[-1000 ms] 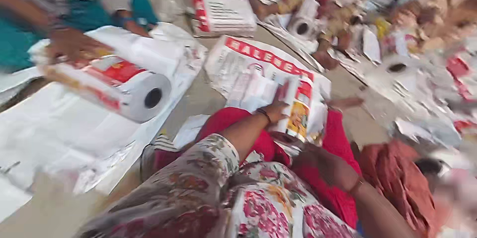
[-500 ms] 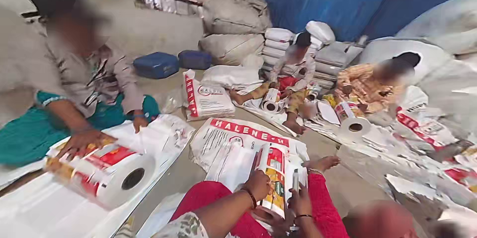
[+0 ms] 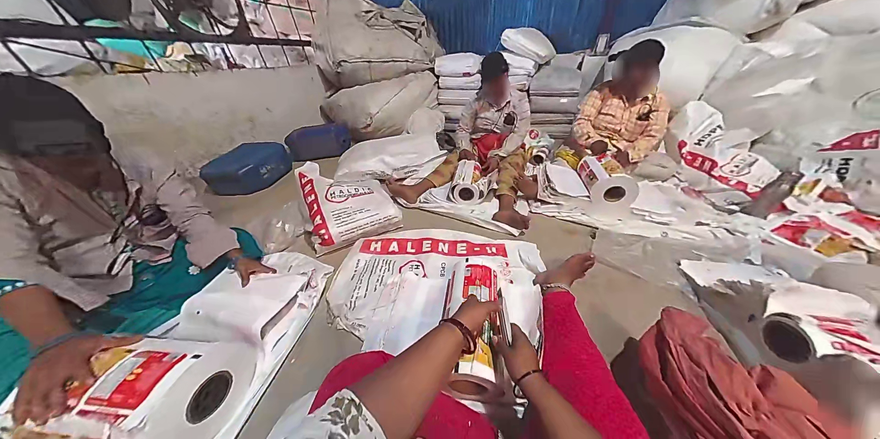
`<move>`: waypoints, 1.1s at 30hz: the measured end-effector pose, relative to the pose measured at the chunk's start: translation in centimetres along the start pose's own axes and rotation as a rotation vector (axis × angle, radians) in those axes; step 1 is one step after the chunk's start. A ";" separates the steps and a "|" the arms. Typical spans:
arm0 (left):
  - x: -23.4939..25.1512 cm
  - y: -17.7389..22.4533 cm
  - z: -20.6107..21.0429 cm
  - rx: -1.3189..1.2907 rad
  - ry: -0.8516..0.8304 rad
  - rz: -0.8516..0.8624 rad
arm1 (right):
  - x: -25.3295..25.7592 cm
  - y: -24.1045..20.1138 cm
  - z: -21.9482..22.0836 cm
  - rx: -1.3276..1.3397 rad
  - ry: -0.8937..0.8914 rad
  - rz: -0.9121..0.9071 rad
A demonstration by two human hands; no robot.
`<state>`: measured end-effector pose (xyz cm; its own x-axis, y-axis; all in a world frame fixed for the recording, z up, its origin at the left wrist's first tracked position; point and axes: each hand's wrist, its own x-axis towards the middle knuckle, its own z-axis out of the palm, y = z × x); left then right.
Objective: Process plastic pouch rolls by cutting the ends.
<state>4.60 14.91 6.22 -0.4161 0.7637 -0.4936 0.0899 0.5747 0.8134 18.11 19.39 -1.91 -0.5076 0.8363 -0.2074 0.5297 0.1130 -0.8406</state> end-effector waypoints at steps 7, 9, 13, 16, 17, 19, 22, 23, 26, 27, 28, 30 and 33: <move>0.6 0.5 0.8 0.050 0.025 0.018 | 0.4 1.0 -0.1 0.161 -0.021 0.003; 0.9 0.2 1.1 0.121 0.042 0.039 | 0.3 1.1 -0.2 0.197 -0.021 0.003; 0.9 -0.5 0.8 0.365 0.118 0.006 | -0.3 1.2 -0.3 0.259 -0.030 0.033; 1.4 -0.8 0.7 0.406 0.106 0.010 | 0.3 1.5 -0.5 0.278 -0.047 0.053; 1.1 -0.7 0.8 0.443 0.094 0.011 | 0.4 1.4 -0.5 0.286 -0.049 0.054; 0.2 -0.4 1.1 0.532 0.078 0.023 | 0.5 1.0 -0.3 0.292 -0.049 0.050; -0.9 0.3 2.0 0.602 0.030 0.057 | 0.3 0.5 -0.4 0.206 -0.048 0.041; -0.9 0.4 2.2 0.609 0.022 0.060 | 0.1 0.5 -0.4 0.185 -0.054 0.041; 0.2 0.5 1.8 0.461 0.031 0.053 | 0.1 0.7 -0.5 0.209 -0.059 0.033; 0.3 0.8 1.6 0.387 0.028 0.047 | 0.2 1.0 -0.4 0.232 -0.055 0.034; 0.3 1.0 1.4 0.322 0.018 0.035 | 0.3 1.2 -0.2 0.252 -0.051 0.034; 0.6 1.3 1.2 0.200 0.003 0.009 | 0.4 1.3 -0.2 0.256 -0.058 0.040; 1.3 1.4 2.1 -0.001 -0.031 -0.005 | 0.4 1.1 -0.3 0.218 -0.058 0.031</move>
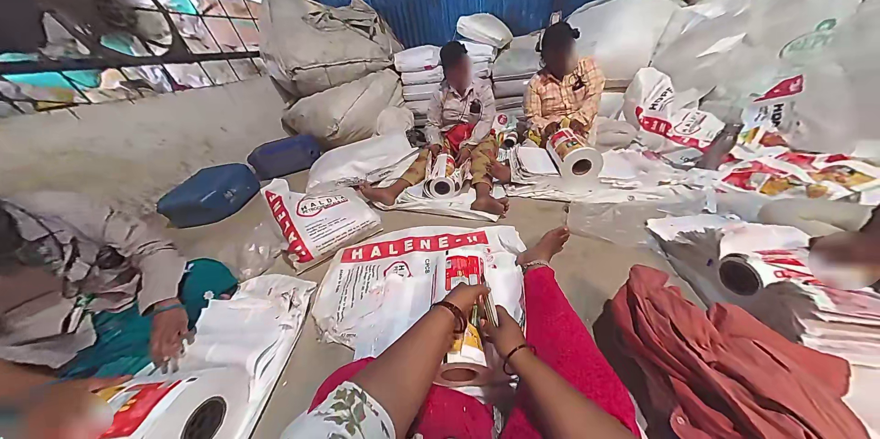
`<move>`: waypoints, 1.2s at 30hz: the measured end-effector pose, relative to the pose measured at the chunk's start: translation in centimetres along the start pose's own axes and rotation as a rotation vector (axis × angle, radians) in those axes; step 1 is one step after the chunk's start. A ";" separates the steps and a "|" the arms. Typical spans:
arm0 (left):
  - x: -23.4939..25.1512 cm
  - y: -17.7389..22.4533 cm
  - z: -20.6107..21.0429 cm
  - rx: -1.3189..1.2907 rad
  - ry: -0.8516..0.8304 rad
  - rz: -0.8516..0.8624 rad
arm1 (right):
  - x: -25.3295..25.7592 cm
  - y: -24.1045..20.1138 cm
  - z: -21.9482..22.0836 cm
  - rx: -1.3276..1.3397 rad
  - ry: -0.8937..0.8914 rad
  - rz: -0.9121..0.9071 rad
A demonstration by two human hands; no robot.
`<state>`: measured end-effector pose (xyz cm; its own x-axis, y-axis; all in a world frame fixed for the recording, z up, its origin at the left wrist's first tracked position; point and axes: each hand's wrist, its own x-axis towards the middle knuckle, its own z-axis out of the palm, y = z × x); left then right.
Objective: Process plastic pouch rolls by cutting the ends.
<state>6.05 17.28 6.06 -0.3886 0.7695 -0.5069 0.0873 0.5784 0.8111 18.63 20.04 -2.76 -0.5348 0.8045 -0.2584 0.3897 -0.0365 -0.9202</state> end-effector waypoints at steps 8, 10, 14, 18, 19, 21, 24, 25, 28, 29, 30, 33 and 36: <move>2.9 -1.7 4.1 -0.292 -0.145 0.070 | -2.4 -2.0 -1.7 -0.239 0.177 -0.123; 2.9 -1.8 5.0 -0.450 -0.144 0.084 | -2.9 -2.4 -1.8 -0.183 0.226 -0.134; 2.4 -3.0 5.4 -0.545 -0.162 0.037 | -2.5 -2.5 -2.2 -0.009 0.256 -0.134; 1.0 -4.9 4.5 -0.035 -0.137 0.140 | -0.8 -1.4 -2.2 -0.119 0.025 0.125; 0.1 -4.7 3.5 0.130 -0.148 0.192 | 0.1 -0.8 -2.2 -0.196 -0.008 0.174; -1.8 -5.5 1.3 0.263 -0.072 0.297 | 1.7 1.4 -1.3 -0.148 0.032 0.268; -1.9 -5.9 -2.2 0.017 0.073 0.320 | 2.8 1.1 -1.2 0.005 0.090 0.335; -1.9 -5.8 -3.5 -0.107 0.086 0.262 | 3.0 0.9 -1.1 0.039 0.079 0.326; -2.3 -5.8 -6.6 -0.432 0.008 0.092 | 2.5 0.3 0.5 0.115 0.015 0.280; -2.3 -5.9 -7.1 -0.505 -0.051 0.071 | 2.3 0.1 0.8 0.146 0.008 0.270; -2.1 -6.1 -7.3 -0.560 -0.110 0.058 | 2.2 0.0 1.0 0.146 0.009 0.247; -1.5 -6.2 -7.1 -0.603 -0.179 0.050 | 1.8 -0.3 0.7 -0.061 0.049 0.099; -1.0 -5.8 -7.0 -0.600 -0.178 0.026 | 1.0 -0.9 0.2 -0.284 0.085 -0.027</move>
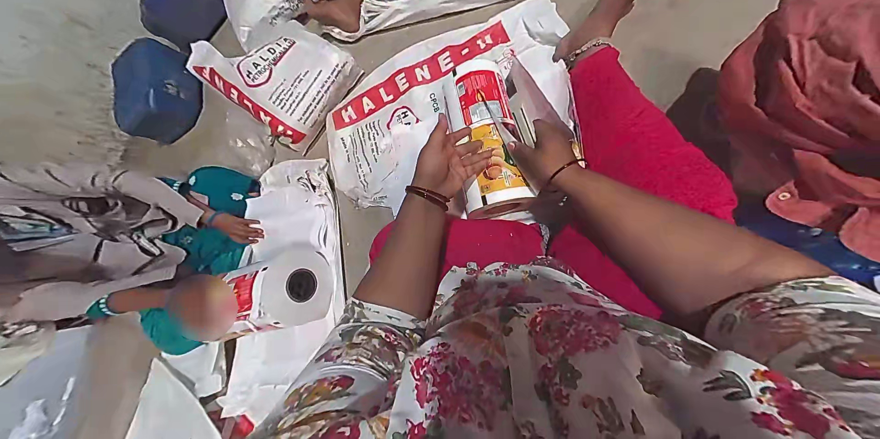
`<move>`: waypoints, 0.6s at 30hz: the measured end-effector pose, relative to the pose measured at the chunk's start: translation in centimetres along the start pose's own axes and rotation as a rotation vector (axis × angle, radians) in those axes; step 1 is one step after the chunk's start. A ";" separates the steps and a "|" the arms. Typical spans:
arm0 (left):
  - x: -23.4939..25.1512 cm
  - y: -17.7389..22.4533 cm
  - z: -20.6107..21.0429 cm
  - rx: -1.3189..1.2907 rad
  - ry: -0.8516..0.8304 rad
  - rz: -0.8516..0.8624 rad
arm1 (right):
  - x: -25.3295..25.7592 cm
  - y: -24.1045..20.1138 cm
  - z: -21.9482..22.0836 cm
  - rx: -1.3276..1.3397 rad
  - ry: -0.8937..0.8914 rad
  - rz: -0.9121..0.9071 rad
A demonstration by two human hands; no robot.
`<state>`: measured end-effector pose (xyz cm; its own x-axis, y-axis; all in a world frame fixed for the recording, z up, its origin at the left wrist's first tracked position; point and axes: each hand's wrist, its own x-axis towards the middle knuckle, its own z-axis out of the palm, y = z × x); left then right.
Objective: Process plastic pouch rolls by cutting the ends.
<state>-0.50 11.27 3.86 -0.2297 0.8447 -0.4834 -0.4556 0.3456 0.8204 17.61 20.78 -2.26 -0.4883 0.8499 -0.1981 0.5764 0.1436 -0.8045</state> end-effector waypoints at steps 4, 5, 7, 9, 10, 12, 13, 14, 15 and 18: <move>0.4 0.0 0.7 0.019 0.063 -0.022 | 0.1 0.2 0.4 -0.039 0.000 0.005; 0.4 0.0 1.0 0.022 0.090 -0.018 | 0.2 0.3 0.5 -0.030 -0.016 0.020; 0.1 -0.2 1.4 0.054 0.116 0.002 | 0.1 0.1 0.7 -0.014 -0.033 0.043; 0.0 -0.3 1.4 0.106 0.102 0.016 | 0.0 -0.1 0.5 0.010 -0.030 0.069; -0.1 -0.3 1.4 0.136 0.090 0.010 | 0.0 -0.1 0.3 0.030 -0.025 0.085; -0.5 -0.4 1.3 0.241 0.035 -0.032 | -0.2 0.0 -0.1 0.079 -0.003 0.102; -0.6 -0.6 1.4 0.308 -0.014 -0.062 | -0.1 0.0 -0.4 0.098 0.012 0.095; -0.8 -0.9 1.6 0.367 -0.054 -0.084 | -0.1 0.0 -0.8 0.107 0.019 0.086; -1.0 -1.5 1.8 0.417 -0.070 -0.072 | 0.0 0.1 -1.3 0.103 0.022 0.078; -1.4 -3.1 2.3 0.642 -0.013 0.055 | 0.3 0.5 -2.9 -0.024 0.035 0.072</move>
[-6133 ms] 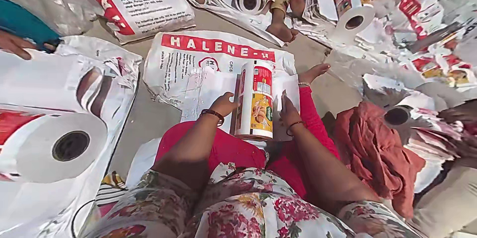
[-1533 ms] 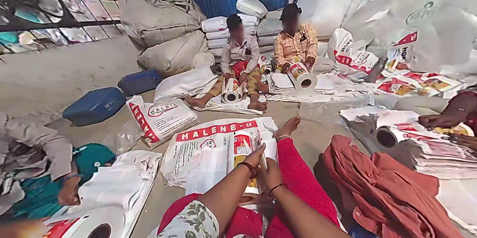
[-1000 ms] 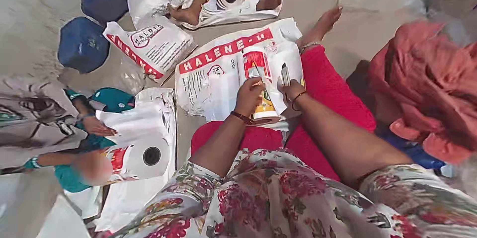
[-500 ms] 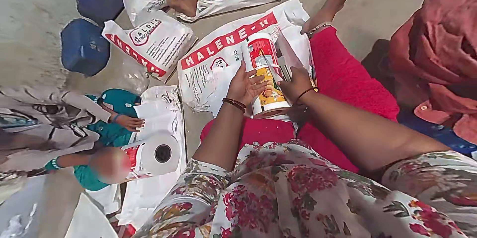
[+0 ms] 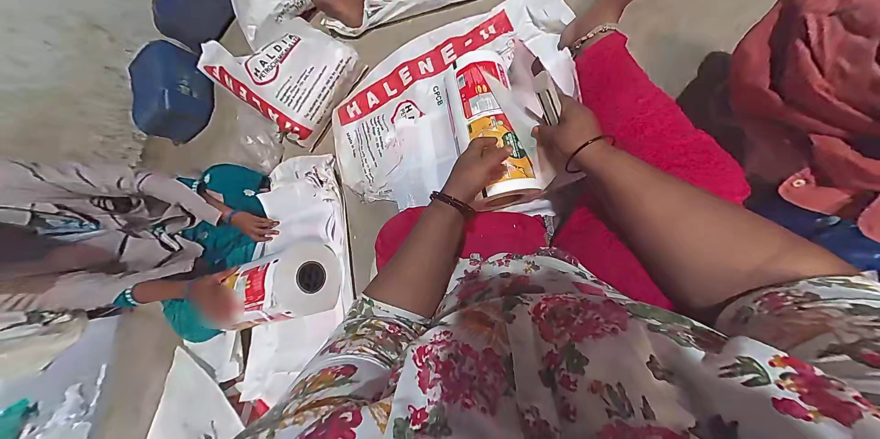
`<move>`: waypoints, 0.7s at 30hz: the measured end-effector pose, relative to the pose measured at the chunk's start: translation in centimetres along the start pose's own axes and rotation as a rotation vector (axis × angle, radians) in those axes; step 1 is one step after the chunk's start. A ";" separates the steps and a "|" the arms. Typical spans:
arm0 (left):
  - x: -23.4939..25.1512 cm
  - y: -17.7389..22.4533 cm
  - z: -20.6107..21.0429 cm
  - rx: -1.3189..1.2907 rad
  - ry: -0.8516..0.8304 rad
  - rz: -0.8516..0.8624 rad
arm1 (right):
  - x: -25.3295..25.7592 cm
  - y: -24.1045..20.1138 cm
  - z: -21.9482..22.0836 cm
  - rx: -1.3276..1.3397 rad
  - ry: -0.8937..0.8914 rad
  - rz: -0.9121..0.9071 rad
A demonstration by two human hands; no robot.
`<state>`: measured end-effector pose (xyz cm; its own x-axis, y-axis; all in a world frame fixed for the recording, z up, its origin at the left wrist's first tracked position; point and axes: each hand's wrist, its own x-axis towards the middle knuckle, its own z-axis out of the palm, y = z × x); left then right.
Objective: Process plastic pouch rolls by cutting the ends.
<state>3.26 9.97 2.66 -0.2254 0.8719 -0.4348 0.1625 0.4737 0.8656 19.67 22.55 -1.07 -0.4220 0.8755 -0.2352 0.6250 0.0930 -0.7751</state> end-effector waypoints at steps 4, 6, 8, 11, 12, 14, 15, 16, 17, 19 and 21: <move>0.1 -0.3 0.2 0.057 0.077 -0.013 | 0.6 0.2 -1.5 -0.259 -0.028 0.110; 0.2 0.1 -0.4 0.164 0.099 0.000 | 1.1 0.5 -1.3 -0.306 -0.011 0.140; 0.8 0.4 -1.1 0.438 0.108 0.074 | 1.4 0.7 -1.0 -0.301 0.025 0.126; 2.2 -0.1 -2.2 0.877 0.115 0.156 | 0.7 0.2 -1.6 -0.291 0.014 0.066; 2.9 -0.4 -2.5 0.951 0.111 0.139 | 0.2 -0.2 -2.0 -0.283 0.005 0.052; 4.4 -0.9 -3.0 1.012 0.118 0.132 | -0.7 -0.6 -2.7 -0.259 -0.019 0.048; 5.2 -1.0 -3.1 1.022 0.129 0.131 | -0.9 -0.6 -2.9 -0.233 -0.024 0.054; 5.9 -1.0 -3.1 1.031 0.140 0.139 | -1.1 -0.4 -2.9 -0.199 -0.029 0.064; 6.7 -0.8 -2.9 1.055 0.152 0.149 | -1.0 0.0 -2.9 -0.163 -0.028 0.070; 8.4 0.5 -2.3 1.142 0.172 0.159 | -0.3 0.8 -2.8 -0.100 -0.014 0.077; 10.0 1.6 -1.6 1.226 0.186 0.150 | 0.0 0.9 -2.9 -0.110 -0.026 0.082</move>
<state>-0.26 19.23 0.10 -0.2434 0.9438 -0.2237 0.9632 0.2623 0.0586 22.12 23.97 -0.06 -0.3824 0.8698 -0.3117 0.7261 0.0742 -0.6836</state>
